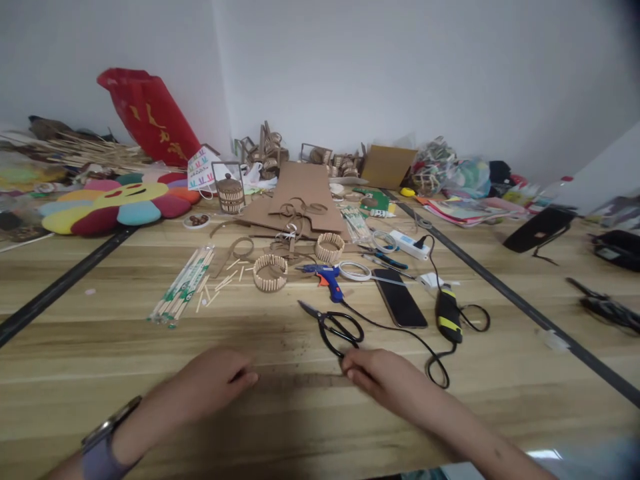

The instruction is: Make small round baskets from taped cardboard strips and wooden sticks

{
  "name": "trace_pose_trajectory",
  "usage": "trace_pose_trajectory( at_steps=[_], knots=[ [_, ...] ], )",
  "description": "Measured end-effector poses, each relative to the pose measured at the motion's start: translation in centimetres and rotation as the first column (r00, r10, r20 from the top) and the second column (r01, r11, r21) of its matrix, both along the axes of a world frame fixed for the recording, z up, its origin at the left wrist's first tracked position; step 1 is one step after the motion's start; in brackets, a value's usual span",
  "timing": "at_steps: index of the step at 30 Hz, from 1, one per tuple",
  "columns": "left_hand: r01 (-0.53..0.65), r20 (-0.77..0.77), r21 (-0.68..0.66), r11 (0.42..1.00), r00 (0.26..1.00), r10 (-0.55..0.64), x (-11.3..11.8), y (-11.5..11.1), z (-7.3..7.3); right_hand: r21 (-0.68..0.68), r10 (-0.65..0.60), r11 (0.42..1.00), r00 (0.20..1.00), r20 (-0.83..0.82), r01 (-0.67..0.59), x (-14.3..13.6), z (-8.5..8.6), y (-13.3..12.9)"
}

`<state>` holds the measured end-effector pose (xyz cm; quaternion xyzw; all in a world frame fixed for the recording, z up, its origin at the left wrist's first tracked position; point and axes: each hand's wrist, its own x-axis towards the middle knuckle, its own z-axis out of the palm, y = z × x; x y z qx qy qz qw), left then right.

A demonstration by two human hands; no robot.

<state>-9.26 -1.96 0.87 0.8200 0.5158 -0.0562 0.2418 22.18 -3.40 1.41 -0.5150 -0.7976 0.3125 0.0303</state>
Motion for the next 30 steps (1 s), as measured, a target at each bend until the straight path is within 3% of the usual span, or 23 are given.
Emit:
trace_pose_trajectory(
  at_steps=[3,8,15,19,22,25,27,30],
  knots=[
    [-0.027,-0.088,0.057,0.998,0.996,0.032,0.4,0.3,-0.8,0.060,-0.018,0.998,1.000,0.021,0.017,-0.4,-1.4,0.6],
    [-0.056,-0.172,0.162,0.985,0.982,0.084,1.3,2.0,-0.2,0.182,-0.129,0.978,0.978,0.162,0.098,-0.5,-2.2,2.9],
    [-0.086,-0.189,0.185,0.979,0.974,0.121,1.2,1.9,-0.5,0.176,-0.102,0.982,0.971,0.218,0.064,0.5,-1.4,3.0],
    [-0.054,-0.157,0.366,0.929,0.980,0.119,1.3,1.3,-1.2,0.226,-0.145,0.972,0.929,0.340,0.069,0.1,-0.8,2.2],
    [0.124,-0.086,0.412,0.903,0.992,-0.097,1.8,1.0,-1.9,0.300,-0.142,0.954,0.909,0.393,0.020,-1.3,-0.3,1.9],
    [0.343,-0.026,0.386,0.856,0.932,-0.362,2.4,0.9,-2.7,0.286,0.049,0.947,0.947,0.319,-0.145,-3.3,-0.1,1.9],
    [0.376,-0.032,0.389,0.841,0.918,-0.396,2.7,0.9,-3.1,0.241,0.189,0.942,0.962,0.195,-0.234,-4.4,-0.2,2.3],
    [0.375,-0.061,0.398,0.837,0.922,-0.383,3.1,0.9,-3.3,0.222,0.241,0.938,0.960,0.141,-0.268,-5.4,-0.8,3.1]
  ],
)
